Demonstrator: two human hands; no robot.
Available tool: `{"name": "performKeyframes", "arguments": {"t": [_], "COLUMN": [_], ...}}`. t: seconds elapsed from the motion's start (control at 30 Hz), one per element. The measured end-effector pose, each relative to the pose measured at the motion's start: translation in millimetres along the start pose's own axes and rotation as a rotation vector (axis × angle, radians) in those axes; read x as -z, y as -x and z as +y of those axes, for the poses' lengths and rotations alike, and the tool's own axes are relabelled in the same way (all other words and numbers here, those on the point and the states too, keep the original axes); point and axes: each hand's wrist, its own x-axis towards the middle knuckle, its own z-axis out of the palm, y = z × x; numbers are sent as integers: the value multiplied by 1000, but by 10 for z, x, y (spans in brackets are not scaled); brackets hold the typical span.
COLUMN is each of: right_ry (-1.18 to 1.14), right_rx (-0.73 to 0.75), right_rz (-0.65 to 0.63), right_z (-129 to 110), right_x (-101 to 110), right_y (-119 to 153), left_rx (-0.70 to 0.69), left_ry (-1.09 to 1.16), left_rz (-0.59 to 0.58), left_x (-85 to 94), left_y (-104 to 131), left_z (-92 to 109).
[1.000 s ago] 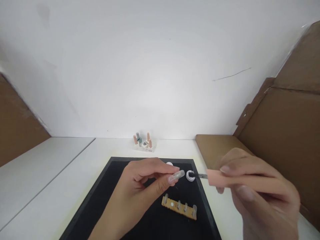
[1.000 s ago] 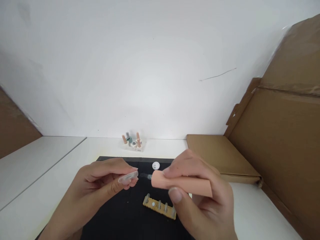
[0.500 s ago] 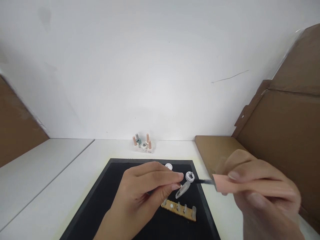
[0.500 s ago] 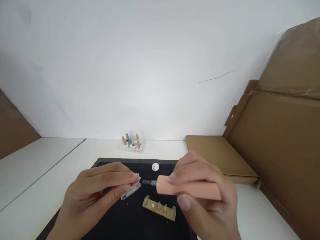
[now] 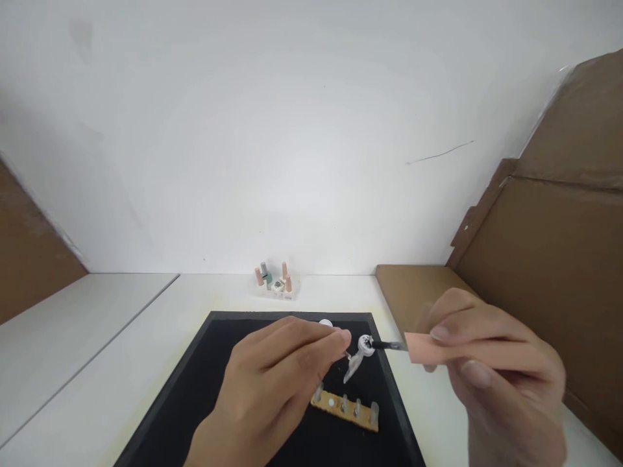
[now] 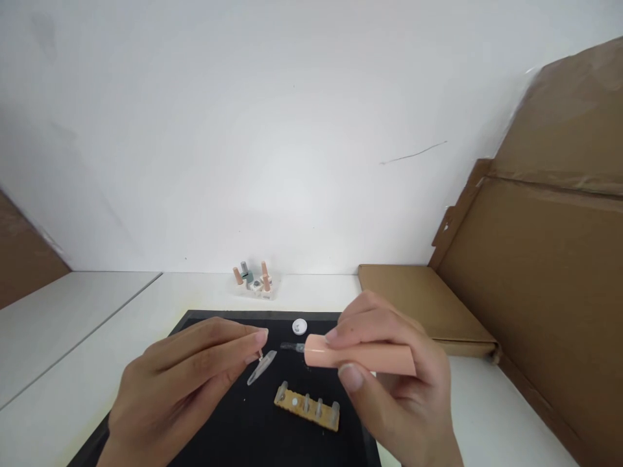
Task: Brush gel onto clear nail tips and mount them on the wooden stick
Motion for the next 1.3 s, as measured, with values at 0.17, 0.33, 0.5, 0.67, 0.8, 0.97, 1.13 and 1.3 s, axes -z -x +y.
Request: {"name": "performKeyframes", "arguments": {"t": [0.17,0.33,0.5,0.67,0.8,0.97,1.13,1.3], "right_ry": [7,96,186,158,166,185,169,194], "right_rx": [-43,-14,-4,-33,-10,-45,-62,2], "right_rz": [-25,-83,-18,103,18,-68,-127,-85], "right_z": [-67,-94,-45,-25,-37,-82,-86,-40], "right_x": [-34,-14,21,23,43,86,104,106], "right_y": [-36,-97,6,94,61,-2,-38,-26], "left_rx": [-3,0,16,37,51,75,98,87], "left_ry": [-92,-108,-101,-76,-64,-39,-6,17], "left_rz": [0,8,-16,-26,-29,-30,-32,-28], "left_x": [-38,-91,-68,-95,-136,-177,-228,-244], "left_y": [-69,-90,-21,40,30,-35,-60,-25], "left_z": [9,41,35,-8,-17,7,26,38]}}
